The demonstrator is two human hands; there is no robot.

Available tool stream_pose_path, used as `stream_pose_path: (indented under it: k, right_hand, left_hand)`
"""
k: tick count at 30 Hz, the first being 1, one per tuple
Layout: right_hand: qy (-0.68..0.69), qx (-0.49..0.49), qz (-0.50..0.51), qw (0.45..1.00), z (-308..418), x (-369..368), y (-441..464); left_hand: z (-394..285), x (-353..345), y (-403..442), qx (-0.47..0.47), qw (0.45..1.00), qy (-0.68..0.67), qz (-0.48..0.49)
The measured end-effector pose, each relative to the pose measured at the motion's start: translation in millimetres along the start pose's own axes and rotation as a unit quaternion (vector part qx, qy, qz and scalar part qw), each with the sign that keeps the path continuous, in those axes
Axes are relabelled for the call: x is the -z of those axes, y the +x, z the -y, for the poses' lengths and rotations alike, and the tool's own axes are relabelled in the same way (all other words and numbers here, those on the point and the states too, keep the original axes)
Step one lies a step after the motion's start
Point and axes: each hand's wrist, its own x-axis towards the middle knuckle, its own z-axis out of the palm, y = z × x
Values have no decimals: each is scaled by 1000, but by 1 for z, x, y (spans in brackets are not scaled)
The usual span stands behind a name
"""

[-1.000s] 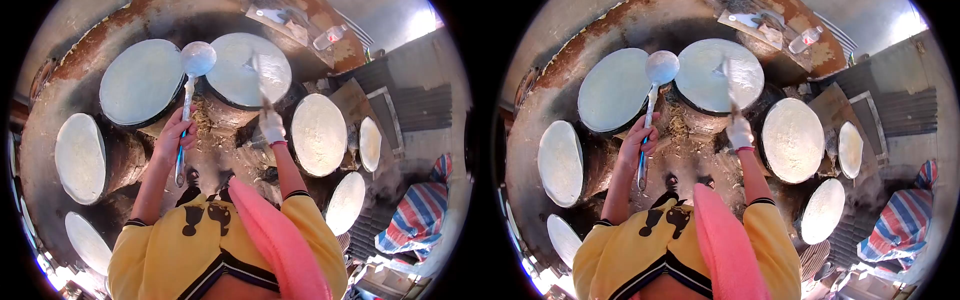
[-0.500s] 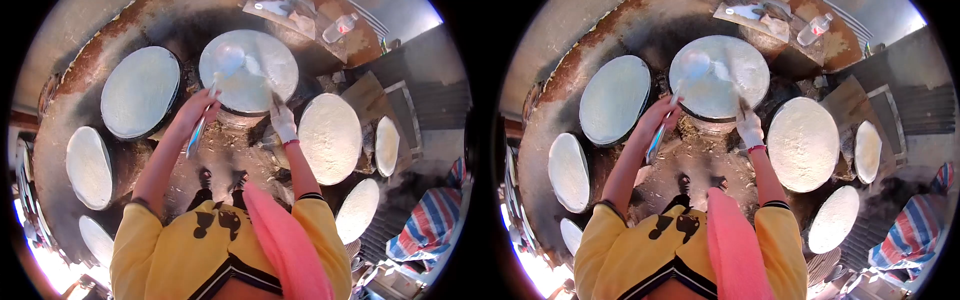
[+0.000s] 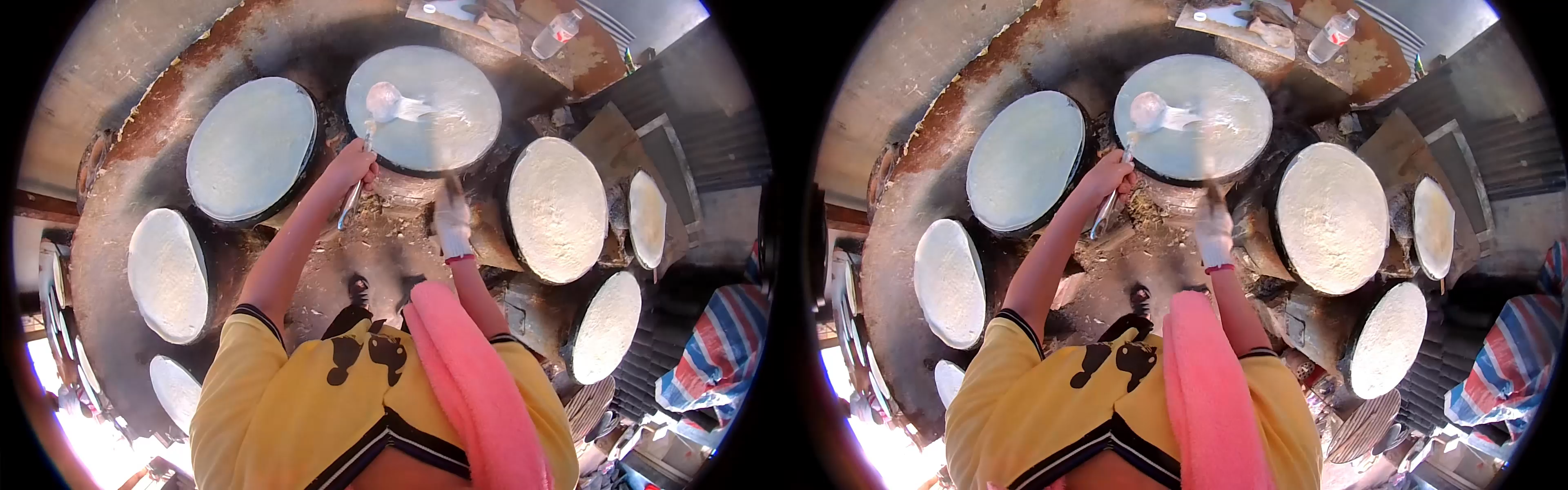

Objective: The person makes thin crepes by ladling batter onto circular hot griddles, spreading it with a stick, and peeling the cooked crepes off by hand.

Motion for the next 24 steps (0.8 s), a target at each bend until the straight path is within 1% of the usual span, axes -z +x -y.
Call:
stream_pose_path:
  k: [1, 2, 3, 4, 5, 6, 7, 8, 9, 10, 11, 12, 13, 14, 15, 17, 18, 19, 21, 22, 23, 24]
  right_hand:
    - [9, 0, -66, 998, -4, 3, -6]
    - [-73, -16, -40, 996, 7, -3, -13]
    - [-154, -27, -12, 988, 18, -9, -19]
    - [-315, -114, 50, 941, 28, -19, -16]
    - [-463, -203, 119, 854, 41, -26, -21]
    - [-279, -164, 131, 937, 66, -34, -39]
    - [-126, -181, 145, 965, 66, -29, -34]
    - [28, -205, 155, 966, 66, -23, -30]
    - [-3, -182, 129, 975, 73, -11, -26]
    - [-40, -158, 109, 981, 81, 3, -27]
    - [-69, -36, 84, 993, 57, 15, -6]
    - [-108, 84, 48, 989, 34, 27, 14]
    - [-223, 109, 49, 967, 28, 25, 14]
    - [-335, 135, 44, 932, 25, 23, 14]
    - [-534, -25, 76, 842, 68, 9, -18]
    - [-396, 90, 218, 888, 59, 3, -29]
    - [-407, 134, 232, 873, 71, -1, -34]
    - [-417, 177, 242, 858, 75, -3, -36]
    - [-281, 113, 131, 944, 32, 9, -13]
    - [-210, 76, 70, 972, 15, 12, -4]
    - [-231, 122, 106, 959, 24, 3, -2]
    - [-240, 130, 142, 951, 27, -12, -13]
  left_hand:
    - [4, 1, 1, -4, 1000, 2, 10]
    - [11, 1, 1, -10, 1000, -7, 28]
    - [17, -3, 4, -1, 999, -39, 22]
    - [22, -9, 6, 10, 997, -71, 19]
    - [25, -18, 4, 22, 994, -110, 11]
    - [18, -28, -5, 20, 993, -119, 8]
    - [20, -20, 1, 50, 962, -249, 98]
    - [29, 4, 18, 70, 905, -376, 184]
    - [33, 18, 27, 82, 823, -495, 267]
    - [16, 23, 5, 80, 760, -577, 289]
    - [2, 26, -23, 73, 687, -654, 307]
    - [9, 25, -32, -14, 747, -595, 295]
    - [15, 21, -39, -51, 761, -582, 282]
    - [15, 14, -42, -79, 779, -564, 264]
    - [12, 9, -47, -101, 800, -540, 242]
    - [-7, 5, -54, -20, 807, -556, 196]
    - [-16, 7, -68, -13, 800, -571, 183]
    - [-16, 16, -82, -52, 788, -581, 197]
    - [-9, 35, -106, -136, 757, -596, 230]
    - [-2, 43, -117, -178, 777, -576, 181]
    - [3, 48, -130, -166, 835, -518, 89]
    - [8, 51, -142, -147, 880, -452, 1]
